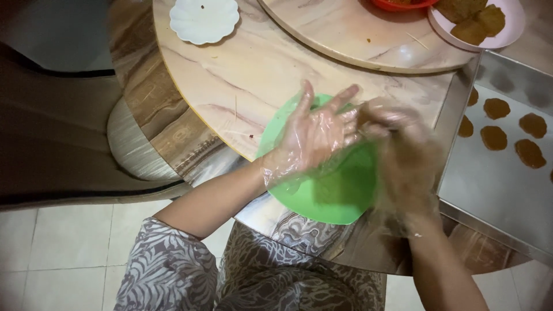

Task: Shaping small portions of dough into balls and arranging them in rows on a metal baking tray.

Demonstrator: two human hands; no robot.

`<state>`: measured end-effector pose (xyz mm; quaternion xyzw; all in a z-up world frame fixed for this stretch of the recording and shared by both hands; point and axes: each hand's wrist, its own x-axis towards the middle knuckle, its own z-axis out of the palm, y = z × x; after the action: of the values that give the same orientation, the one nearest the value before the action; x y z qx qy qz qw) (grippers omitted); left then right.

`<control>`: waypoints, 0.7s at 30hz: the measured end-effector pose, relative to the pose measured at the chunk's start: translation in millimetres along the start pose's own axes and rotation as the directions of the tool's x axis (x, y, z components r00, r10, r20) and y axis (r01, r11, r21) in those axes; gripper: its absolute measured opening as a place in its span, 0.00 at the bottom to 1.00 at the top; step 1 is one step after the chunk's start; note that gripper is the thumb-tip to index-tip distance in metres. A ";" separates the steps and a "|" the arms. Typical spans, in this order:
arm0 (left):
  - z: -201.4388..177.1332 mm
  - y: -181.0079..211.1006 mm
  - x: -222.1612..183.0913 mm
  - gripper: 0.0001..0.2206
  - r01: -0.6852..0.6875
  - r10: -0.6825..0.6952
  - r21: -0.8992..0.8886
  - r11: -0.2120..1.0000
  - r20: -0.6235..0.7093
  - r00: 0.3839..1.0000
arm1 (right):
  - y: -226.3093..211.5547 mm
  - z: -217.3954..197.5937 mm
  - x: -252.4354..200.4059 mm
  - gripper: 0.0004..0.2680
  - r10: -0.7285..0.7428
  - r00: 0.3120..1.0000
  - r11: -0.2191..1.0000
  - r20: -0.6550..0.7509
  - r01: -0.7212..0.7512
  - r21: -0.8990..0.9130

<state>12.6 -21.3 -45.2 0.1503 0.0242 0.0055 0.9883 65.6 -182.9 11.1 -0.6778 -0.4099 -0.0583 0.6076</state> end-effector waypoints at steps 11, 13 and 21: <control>33.7 17.9 -27.2 0.51 0.178 -0.149 -0.066 0.982 0.306 0.940 | -12.9 -0.8 -9.5 0.19 -0.213 0.802 0.473 0.558 0.584 -0.660; 19.6 16.4 -24.3 0.51 0.258 -0.129 -0.263 0.930 0.423 0.897 | -24.0 3.9 -0.6 0.21 -0.136 0.722 0.454 0.678 0.654 -0.605; 24.5 21.7 -35.1 0.44 0.644 -0.124 -0.547 0.536 0.703 0.700 | -5.1 -1.6 -10.8 0.21 -0.126 0.846 0.740 0.519 0.428 -0.518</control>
<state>-21.3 -8.5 -13.8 -0.2970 -0.2519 -0.2630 0.8827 56.0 -189.9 9.2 -0.7612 -0.5961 -0.1225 0.2241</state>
